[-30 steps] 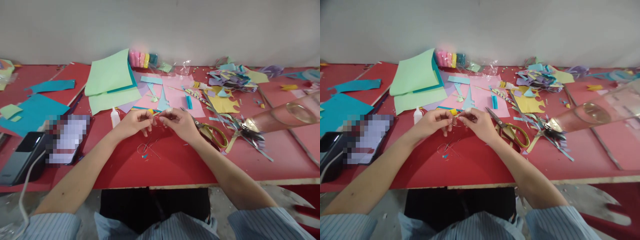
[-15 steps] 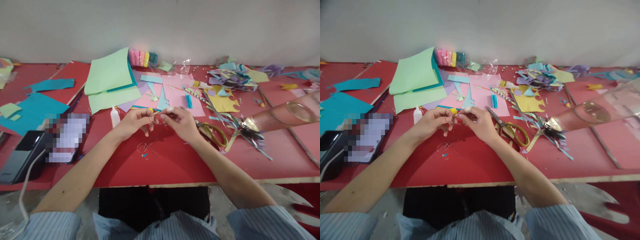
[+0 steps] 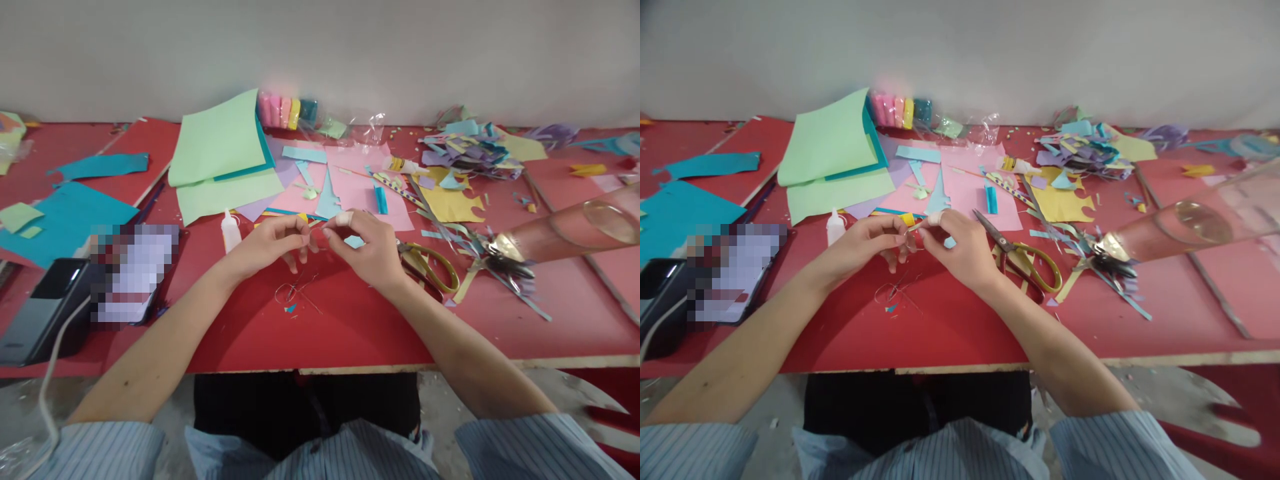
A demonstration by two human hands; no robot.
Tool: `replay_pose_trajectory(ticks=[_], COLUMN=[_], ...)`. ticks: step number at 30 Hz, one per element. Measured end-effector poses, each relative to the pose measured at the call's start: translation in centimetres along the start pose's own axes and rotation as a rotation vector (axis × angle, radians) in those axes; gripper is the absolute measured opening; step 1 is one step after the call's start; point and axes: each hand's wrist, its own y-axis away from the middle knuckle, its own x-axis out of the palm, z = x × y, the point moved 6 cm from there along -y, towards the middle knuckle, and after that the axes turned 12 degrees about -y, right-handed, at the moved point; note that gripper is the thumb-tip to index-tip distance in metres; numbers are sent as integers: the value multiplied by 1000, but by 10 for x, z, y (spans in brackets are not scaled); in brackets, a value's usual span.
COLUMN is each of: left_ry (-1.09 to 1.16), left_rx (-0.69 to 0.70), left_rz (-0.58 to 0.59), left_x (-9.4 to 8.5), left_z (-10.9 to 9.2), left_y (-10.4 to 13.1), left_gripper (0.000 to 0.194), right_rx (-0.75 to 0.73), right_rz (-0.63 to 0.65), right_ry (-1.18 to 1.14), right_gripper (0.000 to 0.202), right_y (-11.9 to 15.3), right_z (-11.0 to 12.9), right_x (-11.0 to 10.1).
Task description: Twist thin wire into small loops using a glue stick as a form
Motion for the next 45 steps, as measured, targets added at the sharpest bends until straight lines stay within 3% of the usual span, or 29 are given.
replay_pose_trajectory(ticks=[4,11,18,22,26,30,32,35,45], left_ry=[-71,-325,-1104,-1324,-1196,-675,-488,-414,-494], left_rx=[25,126,637,752,631,289,191,164,237], left_rz=[3,-156,-483,-578,-451,-216,-162,-157,-232], left_x=[2,0,6,11,8,1,0,0,-2], left_z=[-5,-10,-29,-35,-37,-26,-22,-23,-23], left_y=[1,4,19,25,22,14,12,12,14], left_gripper=[16,20,14,17,18,10,9,7,8], right_rx=[-65,-109,-205,-197,-193,-188,-180,-162,-65], right_rz=[28,62,49,73,101,105,104,97,65], right_ry=[98,128,147,146,143,126,124,127,30], right_gripper=[10,8,10,10,9,8,8,8,8], right_y=[0,1,3,4,4,4,4,3,2], right_z=[3,6,7,7,7,7,7,6,3], right_x=[1,5,5,8,10,10,10,9,9])
